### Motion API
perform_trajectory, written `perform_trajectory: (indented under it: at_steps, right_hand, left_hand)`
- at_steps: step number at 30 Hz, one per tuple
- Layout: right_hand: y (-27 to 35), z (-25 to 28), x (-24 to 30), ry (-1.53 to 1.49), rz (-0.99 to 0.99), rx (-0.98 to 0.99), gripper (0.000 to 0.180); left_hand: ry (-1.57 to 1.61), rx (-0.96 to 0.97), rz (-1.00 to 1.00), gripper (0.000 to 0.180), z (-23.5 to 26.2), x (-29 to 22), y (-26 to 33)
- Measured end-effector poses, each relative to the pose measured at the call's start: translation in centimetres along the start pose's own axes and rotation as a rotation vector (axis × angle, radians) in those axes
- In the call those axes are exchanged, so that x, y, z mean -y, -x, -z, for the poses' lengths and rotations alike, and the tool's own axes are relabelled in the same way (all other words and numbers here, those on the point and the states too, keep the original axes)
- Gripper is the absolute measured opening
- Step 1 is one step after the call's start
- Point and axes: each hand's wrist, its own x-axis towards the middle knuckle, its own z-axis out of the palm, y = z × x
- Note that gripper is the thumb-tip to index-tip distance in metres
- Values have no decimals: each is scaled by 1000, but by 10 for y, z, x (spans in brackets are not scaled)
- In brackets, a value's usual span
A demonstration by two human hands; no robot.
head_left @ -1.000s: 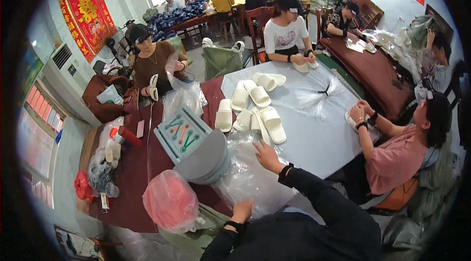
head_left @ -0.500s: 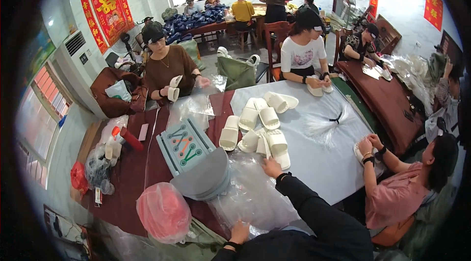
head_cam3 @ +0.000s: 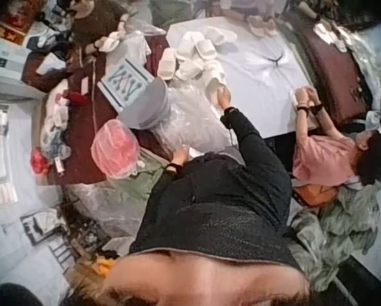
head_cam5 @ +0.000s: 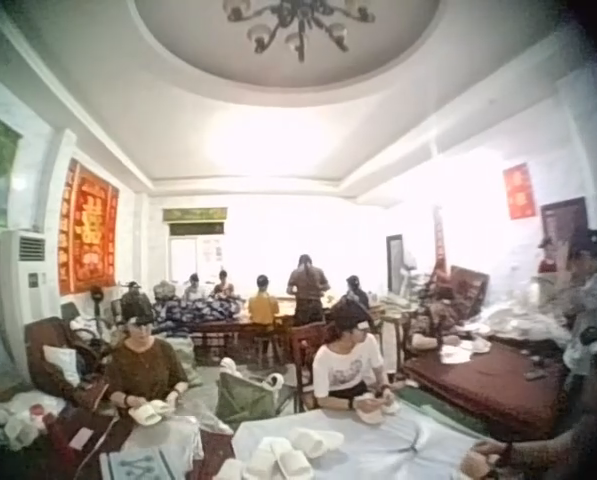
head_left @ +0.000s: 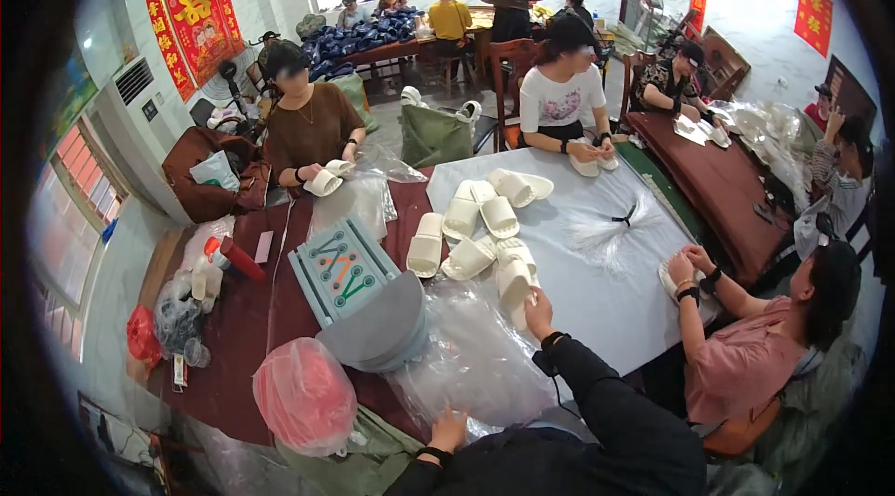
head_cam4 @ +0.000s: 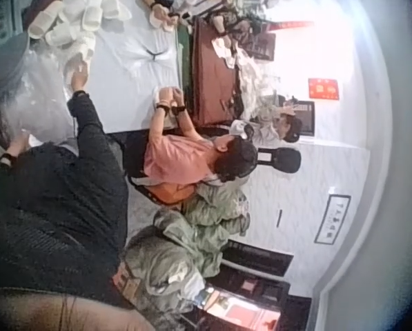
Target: Inspecting, cleaning, and packing finished white slippers into plastic bags.
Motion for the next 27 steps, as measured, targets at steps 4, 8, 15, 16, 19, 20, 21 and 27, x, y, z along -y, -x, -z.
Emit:
perform_trajectory:
  at_steps: [4, 8, 15, 16, 19, 20, 21, 27]
  right_hand:
    - [-14, 20, 5, -767, -344, -54, 37]
    - [-11, 55, 39, -952, -314, -33, 40]
    - [59, 123, 109, -989, -279, 141, 43]
    - [72, 123, 116, -1023, -315, 210, 43]
    - [111, 106, 111, -1103, -440, 401, 45]
    - [124, 94, 103, -1084, -516, 528, 46]
    - [134, 82, 90, -1254, -666, 695, 46]
    - [178, 18, 76, -1082, -745, 1094, 54]
  left_hand:
    - [-116, -39, -105, 44, -11, 14, -6]
    - [-81, -69, -133, 42, -3, 16, -2]
    - [-86, -116, -200, 47, -2, 20, 0]
    - [-66, -129, -213, 45, -1, 21, 1]
    - [-83, -139, -240, 47, 2, 26, -3]
    - [-74, -158, -253, 48, 0, 31, -5]
    - [-46, -207, -301, 45, -6, 38, -15]
    - [940, -138, -80, 39, 15, 52, -14]
